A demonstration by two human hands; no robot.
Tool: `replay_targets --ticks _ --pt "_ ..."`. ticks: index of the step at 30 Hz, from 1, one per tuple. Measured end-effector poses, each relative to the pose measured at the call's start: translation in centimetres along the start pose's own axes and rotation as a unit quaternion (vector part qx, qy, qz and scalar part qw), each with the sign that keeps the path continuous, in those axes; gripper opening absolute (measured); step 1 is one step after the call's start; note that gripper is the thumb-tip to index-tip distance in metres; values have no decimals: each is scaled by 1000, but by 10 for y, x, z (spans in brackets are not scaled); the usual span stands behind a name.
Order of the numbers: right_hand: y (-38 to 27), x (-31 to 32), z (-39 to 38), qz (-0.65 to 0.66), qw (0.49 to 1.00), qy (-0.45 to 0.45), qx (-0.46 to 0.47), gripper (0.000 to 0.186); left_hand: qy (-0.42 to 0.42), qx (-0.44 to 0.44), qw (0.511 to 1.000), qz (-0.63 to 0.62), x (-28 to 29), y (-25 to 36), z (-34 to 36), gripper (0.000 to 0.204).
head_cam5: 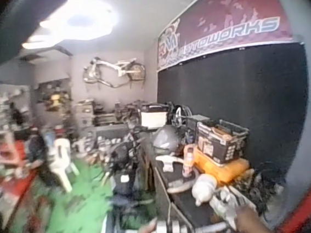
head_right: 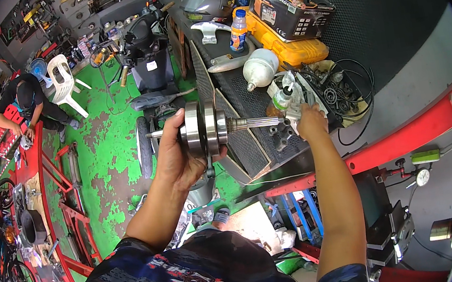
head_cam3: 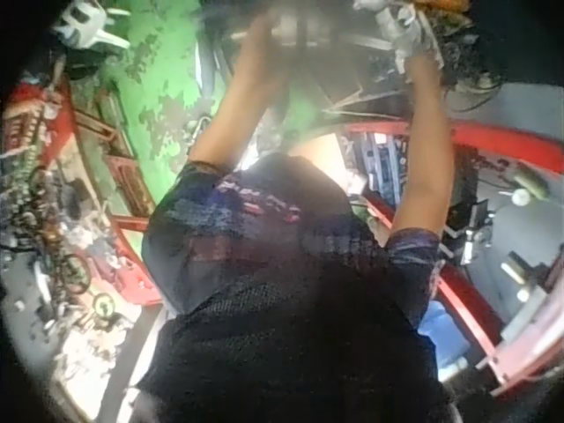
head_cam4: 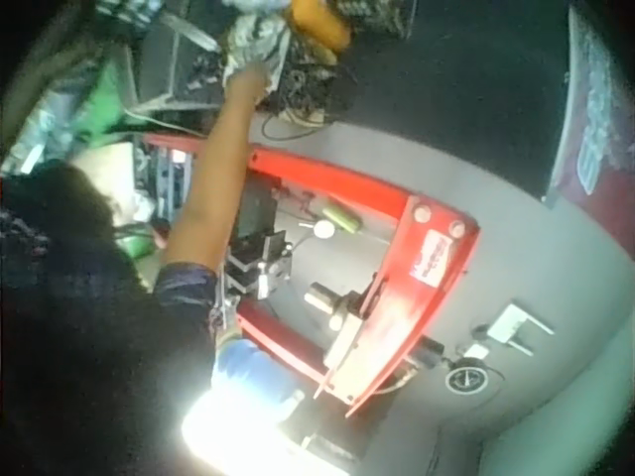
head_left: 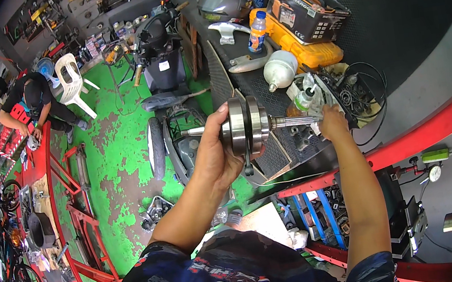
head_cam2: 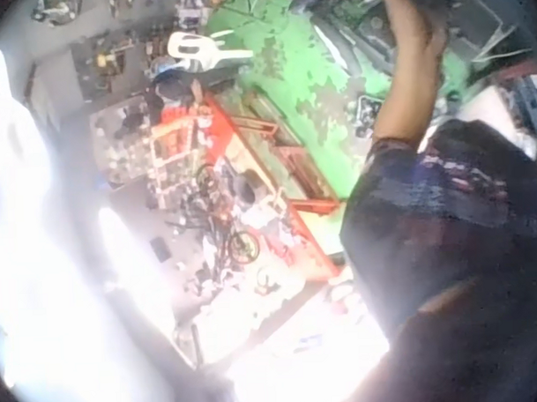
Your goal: The person uses a hydraulic press to manipulate a cylindrical metal part, likely a bearing or hub assembly. They repeatedly remove the part to measure its dimensions with a caliper and a ruler, then reposition it under the press. The person also uses a hammer to tap the part on a wooden board.
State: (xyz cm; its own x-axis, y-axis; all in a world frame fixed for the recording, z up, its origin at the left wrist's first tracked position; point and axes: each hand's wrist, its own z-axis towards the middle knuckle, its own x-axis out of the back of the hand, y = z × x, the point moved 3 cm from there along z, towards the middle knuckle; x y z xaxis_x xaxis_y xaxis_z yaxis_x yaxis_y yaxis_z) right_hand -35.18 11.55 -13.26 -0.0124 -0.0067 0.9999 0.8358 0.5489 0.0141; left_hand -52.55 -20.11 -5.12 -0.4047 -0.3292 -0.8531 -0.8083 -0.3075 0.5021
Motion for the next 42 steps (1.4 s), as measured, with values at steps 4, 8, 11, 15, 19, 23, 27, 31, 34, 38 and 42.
replay_targets --ticks 4,8,11,15,19,23,27,31,34,38,42 --pt "27 18 5 125 987 96 -24 31 2 8 1000 28 -7 0 1 48" --pt "28 102 -27 170 941 262 -131 27 3 14 999 36 -13 -1 -2 47" --pt "24 153 -49 555 752 355 -11 37 -22 19 999 36 -22 -7 -1 47" --pt "-66 216 -94 713 688 97 97 43 -44 24 998 29 -29 -11 -4 48" --pt "-104 218 -110 697 700 -3 155 38 -69 37 996 36 -42 -18 -7 49" --pt "-117 206 -118 695 698 -8 170 34 -41 32 998 39 -51 -19 -16 49" --pt "-115 204 -123 692 702 -3 166 32 -47 27 997 47 -52 -19 -21 49" --pt "-116 202 -125 685 709 -1 165 33 -53 30 997 48 -52 -18 -24 50" --pt "-119 203 -128 689 704 -2 171 34 -57 24 997 51 -50 -17 -25 51" --pt "-122 201 -130 693 697 -3 183 38 -55 18 997 53 -47 -16 -26 51" --pt "-124 202 -132 688 703 -10 179 39 -57 13 997 51 -47 -15 -27 51"
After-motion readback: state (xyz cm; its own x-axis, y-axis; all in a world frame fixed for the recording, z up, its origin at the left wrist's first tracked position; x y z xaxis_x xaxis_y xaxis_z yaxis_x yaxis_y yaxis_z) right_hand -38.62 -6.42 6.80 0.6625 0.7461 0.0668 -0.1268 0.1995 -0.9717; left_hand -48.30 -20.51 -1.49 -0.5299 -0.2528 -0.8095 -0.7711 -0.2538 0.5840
